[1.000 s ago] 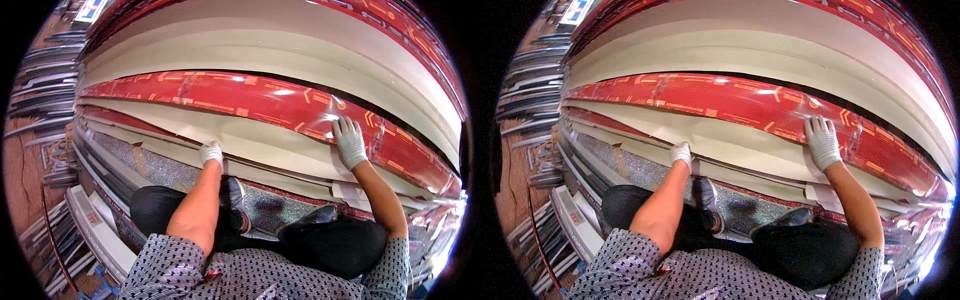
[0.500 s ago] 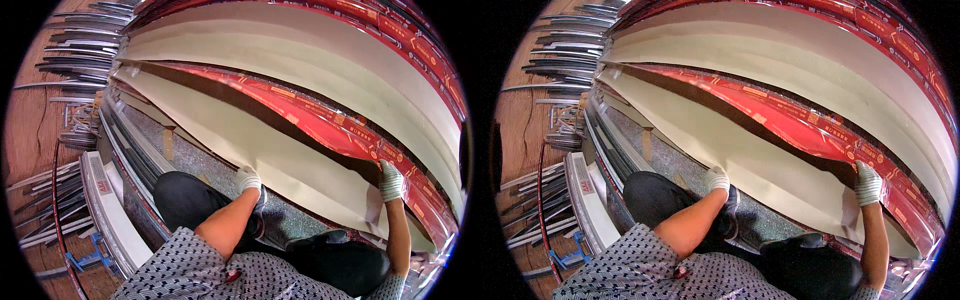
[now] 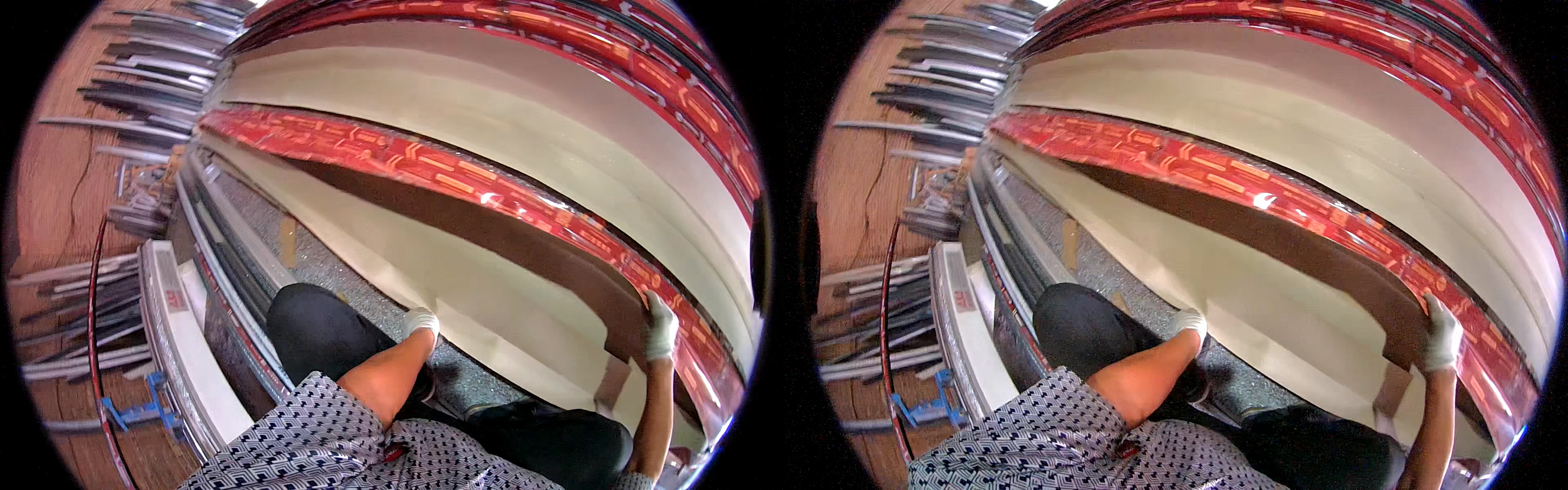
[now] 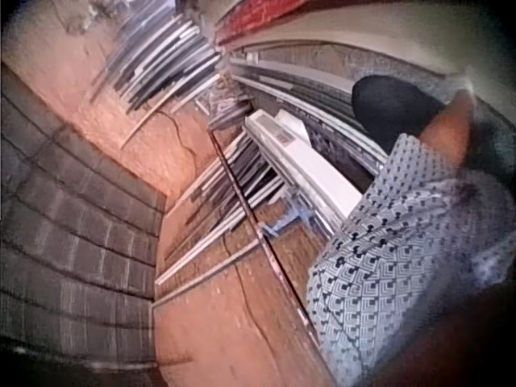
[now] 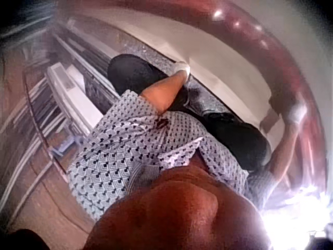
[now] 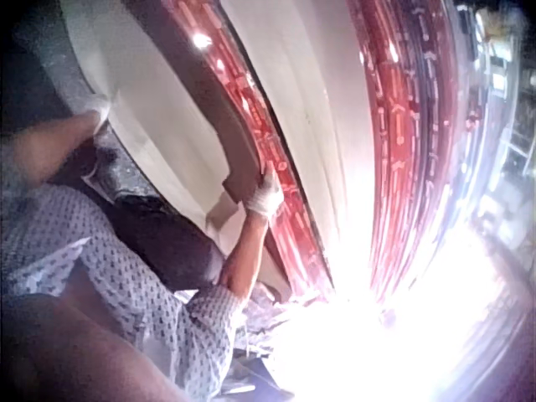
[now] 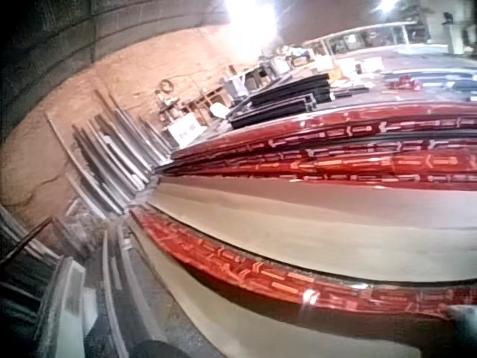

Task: The person uses a red air blower to clean dust from a machine and surrounding surfaces. They then squat down to organize and stack long red and white panels and black profiles in a storage area.

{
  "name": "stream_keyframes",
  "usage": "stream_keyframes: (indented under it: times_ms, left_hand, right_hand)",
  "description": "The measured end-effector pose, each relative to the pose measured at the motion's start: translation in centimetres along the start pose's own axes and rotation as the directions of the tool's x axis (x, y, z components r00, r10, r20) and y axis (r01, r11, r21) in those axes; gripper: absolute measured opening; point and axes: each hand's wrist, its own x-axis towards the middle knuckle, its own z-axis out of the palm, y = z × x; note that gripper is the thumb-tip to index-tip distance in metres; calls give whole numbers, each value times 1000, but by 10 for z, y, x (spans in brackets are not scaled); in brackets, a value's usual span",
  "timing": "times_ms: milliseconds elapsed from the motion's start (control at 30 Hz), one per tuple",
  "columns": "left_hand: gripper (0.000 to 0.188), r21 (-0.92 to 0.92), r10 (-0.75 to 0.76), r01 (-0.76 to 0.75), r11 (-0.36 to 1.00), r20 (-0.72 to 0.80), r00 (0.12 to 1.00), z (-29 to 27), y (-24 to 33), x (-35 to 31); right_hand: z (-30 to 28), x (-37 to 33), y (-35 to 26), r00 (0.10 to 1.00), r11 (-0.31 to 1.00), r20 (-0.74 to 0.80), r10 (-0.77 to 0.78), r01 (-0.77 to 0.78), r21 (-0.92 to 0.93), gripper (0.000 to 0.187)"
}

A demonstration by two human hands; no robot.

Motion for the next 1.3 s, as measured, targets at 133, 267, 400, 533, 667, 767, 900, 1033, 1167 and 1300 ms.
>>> stream_keyframes:
  times_ms: [133,267,400,533,667,767,900,1033,1167,1300]
  left_hand:
    - [30,37,186,-184,982,-66,980,25,-7,12]
    - [50,-463,176,-48,885,239,955,-6,32,-13]
    - [70,-25,490,-489,872,38,871,-52,70,-56]
    - [59,8,559,-570,822,-205,803,-77,96,-96]
    - [44,-162,525,-654,739,-469,710,-70,112,-84]
    - [42,-203,530,-641,741,-411,742,-58,119,-50]
    - [41,-317,545,-617,720,-293,786,-18,115,17]
    - [47,-257,490,-520,815,-174,854,-18,119,34]
    - [61,-180,446,-461,869,-119,887,-25,130,42]
    - [71,-254,417,-415,874,-50,908,-28,136,51]
  right_hand:
    - [11,11,-15,982,983,159,-99,121,-135,35]
    - [44,-9,-6,926,913,218,-307,351,-206,37]
    - [70,-44,-11,897,924,392,-203,308,-227,32]
    - [88,-55,-7,940,927,266,-213,281,-249,34]
    - [80,-56,-2,911,936,351,-215,295,-192,42]
    - [67,-40,-2,904,957,359,-234,279,-81,50]
    - [52,18,12,991,982,43,-127,132,-138,44]
    - [48,70,47,997,846,-54,61,-80,-527,44]
    - [67,106,77,994,752,-61,91,-109,-650,37]
    - [84,125,90,988,702,-100,121,-156,-695,33]
